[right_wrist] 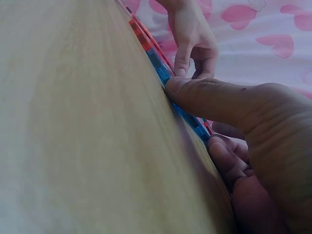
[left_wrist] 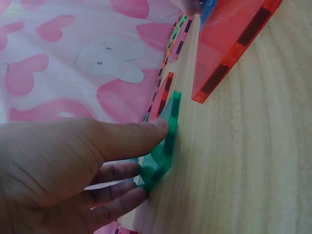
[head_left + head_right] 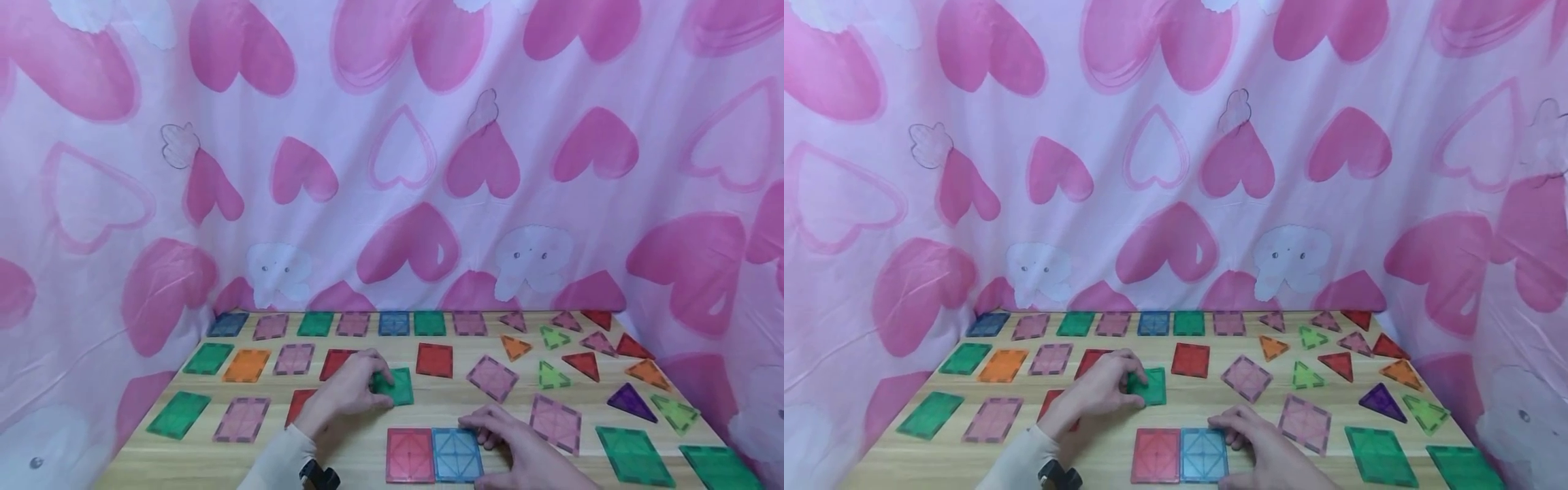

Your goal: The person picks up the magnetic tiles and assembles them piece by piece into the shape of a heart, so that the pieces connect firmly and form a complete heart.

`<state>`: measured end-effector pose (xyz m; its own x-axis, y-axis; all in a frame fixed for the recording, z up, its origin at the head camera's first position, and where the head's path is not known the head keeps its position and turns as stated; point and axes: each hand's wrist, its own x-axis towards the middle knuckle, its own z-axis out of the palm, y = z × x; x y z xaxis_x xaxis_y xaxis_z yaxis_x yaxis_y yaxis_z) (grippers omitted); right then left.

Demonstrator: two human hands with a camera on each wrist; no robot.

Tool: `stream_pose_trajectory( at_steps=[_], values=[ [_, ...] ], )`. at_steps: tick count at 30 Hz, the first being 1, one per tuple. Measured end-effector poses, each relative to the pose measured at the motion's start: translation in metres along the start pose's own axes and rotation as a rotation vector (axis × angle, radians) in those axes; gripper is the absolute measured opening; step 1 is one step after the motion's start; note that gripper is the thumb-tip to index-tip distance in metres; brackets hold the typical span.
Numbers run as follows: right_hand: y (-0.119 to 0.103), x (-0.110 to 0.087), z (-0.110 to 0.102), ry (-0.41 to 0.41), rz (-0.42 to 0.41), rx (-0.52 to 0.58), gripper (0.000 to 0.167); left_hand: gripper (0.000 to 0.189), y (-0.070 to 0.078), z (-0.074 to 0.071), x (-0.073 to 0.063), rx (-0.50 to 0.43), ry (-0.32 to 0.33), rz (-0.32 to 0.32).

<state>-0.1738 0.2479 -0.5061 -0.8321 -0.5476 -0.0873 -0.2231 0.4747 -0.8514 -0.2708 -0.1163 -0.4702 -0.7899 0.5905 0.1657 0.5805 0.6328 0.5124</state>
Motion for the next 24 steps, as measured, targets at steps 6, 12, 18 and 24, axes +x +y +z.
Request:
stream_pose_trajectory(
  at_steps=[6, 12, 18, 24],
  values=[
    [0.002, -0.001, 0.001, -0.003, -0.022, 0.010, 0.065, 0.028, 0.001, 0.005, 0.000, -0.095, -0.051, -0.014],
    [0.003, 0.000, 0.002, -0.003, -0.020, -0.012, 0.066, 0.053, 0.002, 0.011, -0.002, -0.189, -0.052, -0.080],
    [0.000, 0.000, 0.001, 0.006, -0.042, -0.034, 0.066, 0.058, 0.001, 0.010, -0.003, -0.180, -0.092, -0.072],
    [-0.001, -0.001, 0.002, 0.021, -0.018, -0.030, 0.068, 0.054, 0.006, 0.005, -0.004, -0.200, -0.123, -0.093]
  ],
)
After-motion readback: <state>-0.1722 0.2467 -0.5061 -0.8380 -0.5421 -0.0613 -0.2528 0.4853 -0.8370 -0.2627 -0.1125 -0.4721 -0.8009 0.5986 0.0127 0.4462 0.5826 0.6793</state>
